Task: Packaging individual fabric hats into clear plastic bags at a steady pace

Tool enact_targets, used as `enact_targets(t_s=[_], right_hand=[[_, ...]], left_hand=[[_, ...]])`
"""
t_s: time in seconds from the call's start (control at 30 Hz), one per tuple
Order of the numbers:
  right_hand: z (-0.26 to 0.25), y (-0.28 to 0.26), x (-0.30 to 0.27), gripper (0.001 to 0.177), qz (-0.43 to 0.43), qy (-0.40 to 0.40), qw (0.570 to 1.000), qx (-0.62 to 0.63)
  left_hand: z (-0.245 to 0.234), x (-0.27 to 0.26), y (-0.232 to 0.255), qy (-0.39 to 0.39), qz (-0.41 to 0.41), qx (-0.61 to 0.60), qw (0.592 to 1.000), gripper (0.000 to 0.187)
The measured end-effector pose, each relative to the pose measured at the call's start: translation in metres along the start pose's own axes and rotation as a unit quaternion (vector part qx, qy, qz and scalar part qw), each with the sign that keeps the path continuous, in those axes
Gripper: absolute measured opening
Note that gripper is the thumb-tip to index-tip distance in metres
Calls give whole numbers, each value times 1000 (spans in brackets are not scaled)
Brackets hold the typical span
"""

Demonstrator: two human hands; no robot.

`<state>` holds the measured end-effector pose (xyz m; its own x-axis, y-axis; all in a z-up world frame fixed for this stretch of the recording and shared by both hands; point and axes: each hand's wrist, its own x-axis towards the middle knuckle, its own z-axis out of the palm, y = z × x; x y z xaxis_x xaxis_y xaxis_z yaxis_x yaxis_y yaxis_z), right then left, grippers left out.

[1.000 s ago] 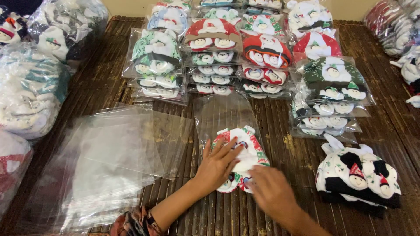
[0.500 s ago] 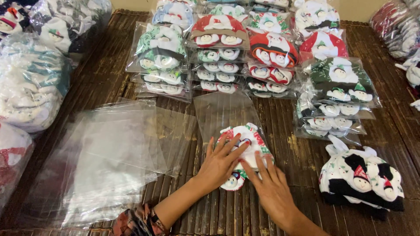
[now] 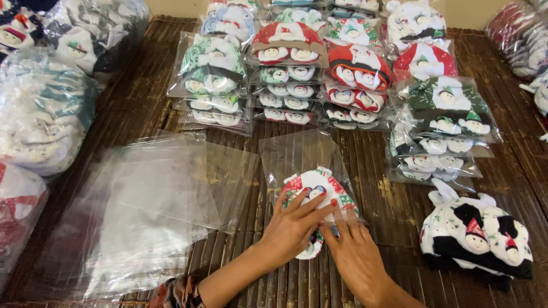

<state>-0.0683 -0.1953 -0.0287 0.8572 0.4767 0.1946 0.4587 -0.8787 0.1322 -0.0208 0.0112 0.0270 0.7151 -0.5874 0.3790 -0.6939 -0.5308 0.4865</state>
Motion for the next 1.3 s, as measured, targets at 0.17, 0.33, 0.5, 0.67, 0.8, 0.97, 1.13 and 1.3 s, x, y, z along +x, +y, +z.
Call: enact_targets(t_s=[0.17,0.33,0.5,0.67,0.8,0.97,1.13,1.3], right_hand=[[22,-19,-13,64,-7,-50,994,100],[32,-26,8,53,11,-86,983,160],[30,-18,56,59,-13,17,982,189],[39,-6,85,74,-52,93,984,145],[43,2,94,68,-56,150,974,160],[24,-2,89,70,-87,167,976,110],[49,9,28,38,-2,-258,942,214],[-49,58,-4,39,11,-293,877,381]], left_hand=[[9,-1,-2,32,16,-1,999,49],[27,-3,-7,31,25,17,999,48],[33,-2,-7,37,26,47,998,48],[28,2,-8,49,34,45,997,40],[28,1,-9,59,41,47,996,36],[30,0,-6,66,40,71,995,39],[5,0,-5,35,40,100,994,44],[-51,1,7,-25,-19,-7,999,42]])
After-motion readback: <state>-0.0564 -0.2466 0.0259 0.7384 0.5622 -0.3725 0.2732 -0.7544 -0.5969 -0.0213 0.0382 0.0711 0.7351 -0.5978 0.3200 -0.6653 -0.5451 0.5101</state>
